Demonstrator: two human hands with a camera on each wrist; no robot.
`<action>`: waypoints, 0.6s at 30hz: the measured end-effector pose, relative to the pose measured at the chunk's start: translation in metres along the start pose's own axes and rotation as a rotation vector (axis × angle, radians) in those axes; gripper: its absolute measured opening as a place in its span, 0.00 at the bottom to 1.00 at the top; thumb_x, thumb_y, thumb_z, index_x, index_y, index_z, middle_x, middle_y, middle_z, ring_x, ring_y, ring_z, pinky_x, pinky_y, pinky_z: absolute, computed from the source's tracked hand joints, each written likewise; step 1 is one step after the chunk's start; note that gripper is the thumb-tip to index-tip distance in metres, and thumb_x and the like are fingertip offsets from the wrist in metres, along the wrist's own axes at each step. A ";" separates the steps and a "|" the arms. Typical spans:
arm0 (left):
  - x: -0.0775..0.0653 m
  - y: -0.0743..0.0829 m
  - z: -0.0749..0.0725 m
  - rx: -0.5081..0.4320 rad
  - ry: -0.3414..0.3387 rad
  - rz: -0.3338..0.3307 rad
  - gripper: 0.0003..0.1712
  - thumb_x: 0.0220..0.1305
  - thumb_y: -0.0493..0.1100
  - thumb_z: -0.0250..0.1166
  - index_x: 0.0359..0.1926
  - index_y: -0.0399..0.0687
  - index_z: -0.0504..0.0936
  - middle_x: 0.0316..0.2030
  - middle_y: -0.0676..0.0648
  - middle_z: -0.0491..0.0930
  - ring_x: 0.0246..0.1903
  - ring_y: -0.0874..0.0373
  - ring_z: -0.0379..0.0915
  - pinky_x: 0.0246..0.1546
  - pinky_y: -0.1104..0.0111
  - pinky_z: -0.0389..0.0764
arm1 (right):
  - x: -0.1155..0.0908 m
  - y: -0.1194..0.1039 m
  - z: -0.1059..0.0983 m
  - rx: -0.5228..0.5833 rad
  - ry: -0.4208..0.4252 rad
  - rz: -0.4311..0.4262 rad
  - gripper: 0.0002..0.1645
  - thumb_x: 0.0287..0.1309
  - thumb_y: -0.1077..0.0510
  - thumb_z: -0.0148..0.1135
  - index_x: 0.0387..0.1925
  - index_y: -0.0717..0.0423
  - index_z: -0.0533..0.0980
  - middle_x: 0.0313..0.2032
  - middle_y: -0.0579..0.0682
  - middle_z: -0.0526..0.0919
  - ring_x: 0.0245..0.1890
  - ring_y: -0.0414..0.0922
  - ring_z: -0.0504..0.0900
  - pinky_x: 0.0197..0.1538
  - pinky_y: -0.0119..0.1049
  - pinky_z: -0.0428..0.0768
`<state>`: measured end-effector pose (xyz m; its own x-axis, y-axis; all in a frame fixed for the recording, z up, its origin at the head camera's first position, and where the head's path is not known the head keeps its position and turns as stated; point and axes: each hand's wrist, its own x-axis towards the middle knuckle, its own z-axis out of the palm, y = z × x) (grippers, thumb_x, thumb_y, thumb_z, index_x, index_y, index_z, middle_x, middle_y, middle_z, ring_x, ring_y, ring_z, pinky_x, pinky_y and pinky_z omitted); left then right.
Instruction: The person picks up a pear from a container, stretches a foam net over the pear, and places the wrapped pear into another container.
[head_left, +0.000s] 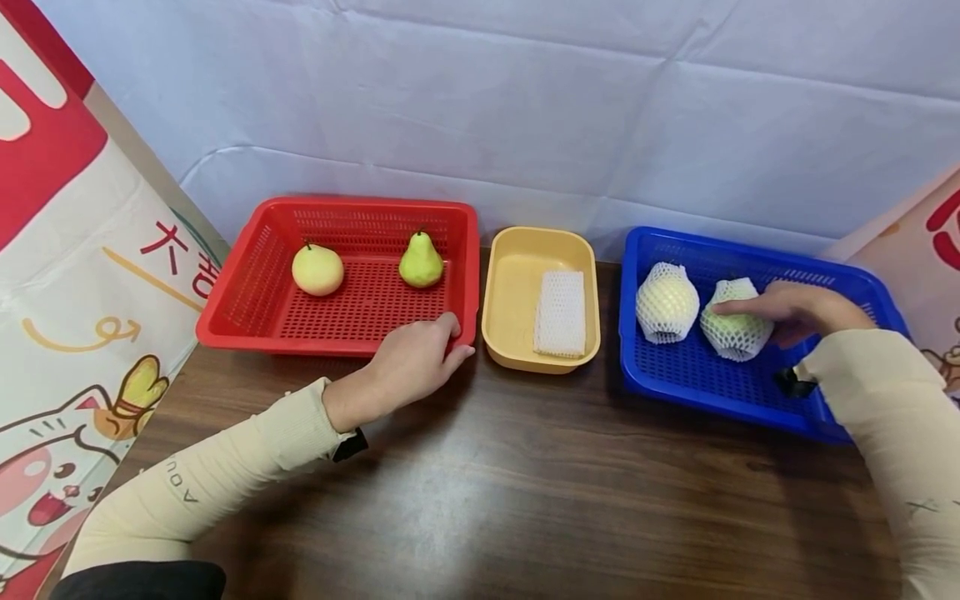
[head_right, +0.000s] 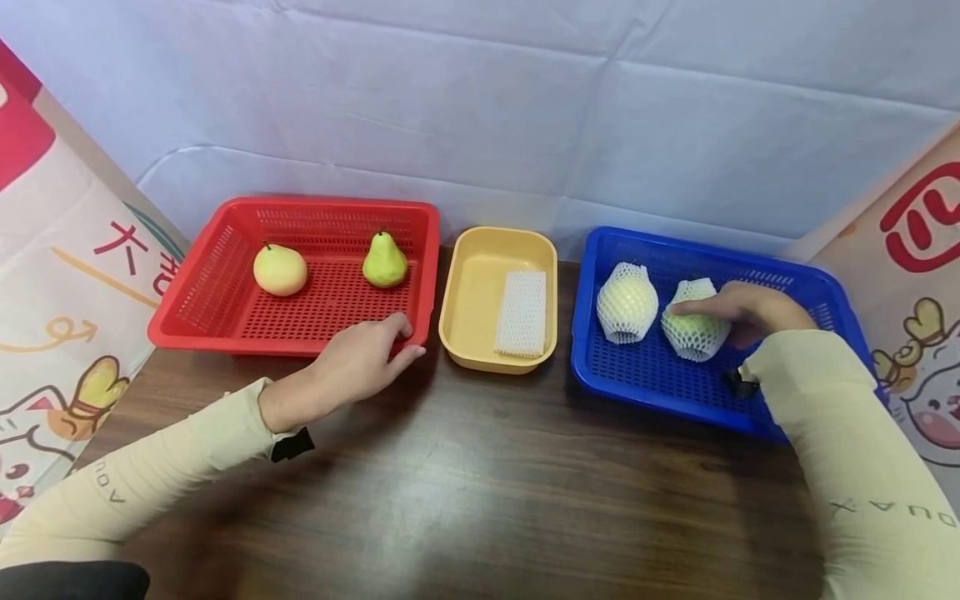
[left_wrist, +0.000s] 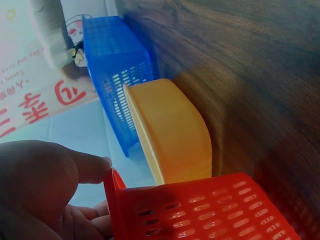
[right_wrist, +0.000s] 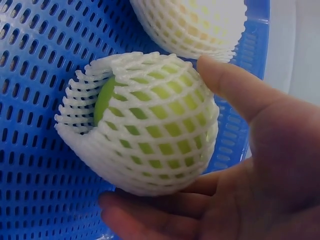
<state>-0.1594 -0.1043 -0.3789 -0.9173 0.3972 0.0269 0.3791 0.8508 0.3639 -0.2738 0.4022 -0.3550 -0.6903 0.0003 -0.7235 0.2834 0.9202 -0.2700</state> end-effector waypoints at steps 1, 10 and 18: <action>0.000 0.000 0.000 0.000 -0.001 0.000 0.15 0.72 0.51 0.65 0.38 0.43 0.74 0.19 0.50 0.71 0.20 0.55 0.70 0.20 0.62 0.72 | 0.000 0.000 0.000 -0.002 0.004 0.001 0.66 0.63 0.25 0.54 0.61 0.88 0.52 0.50 0.75 0.73 0.44 0.61 0.82 0.46 0.51 0.85; 0.000 0.000 -0.001 0.004 0.002 -0.002 0.15 0.72 0.51 0.65 0.37 0.43 0.75 0.19 0.50 0.70 0.20 0.55 0.70 0.20 0.62 0.73 | 0.000 0.000 -0.002 -0.049 0.046 -0.018 0.68 0.61 0.23 0.54 0.62 0.87 0.53 0.57 0.79 0.63 0.52 0.68 0.75 0.45 0.53 0.84; 0.000 0.000 0.000 0.006 0.003 0.004 0.15 0.72 0.51 0.65 0.38 0.43 0.75 0.19 0.50 0.71 0.20 0.56 0.70 0.20 0.62 0.73 | -0.010 -0.004 -0.006 -0.077 0.129 -0.046 0.53 0.66 0.28 0.53 0.48 0.82 0.67 0.39 0.68 0.68 0.44 0.62 0.77 0.43 0.53 0.85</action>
<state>-0.1599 -0.1044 -0.3792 -0.9161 0.3997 0.0313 0.3836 0.8512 0.3582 -0.2722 0.4008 -0.3432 -0.7824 0.0035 -0.6228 0.2014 0.9477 -0.2477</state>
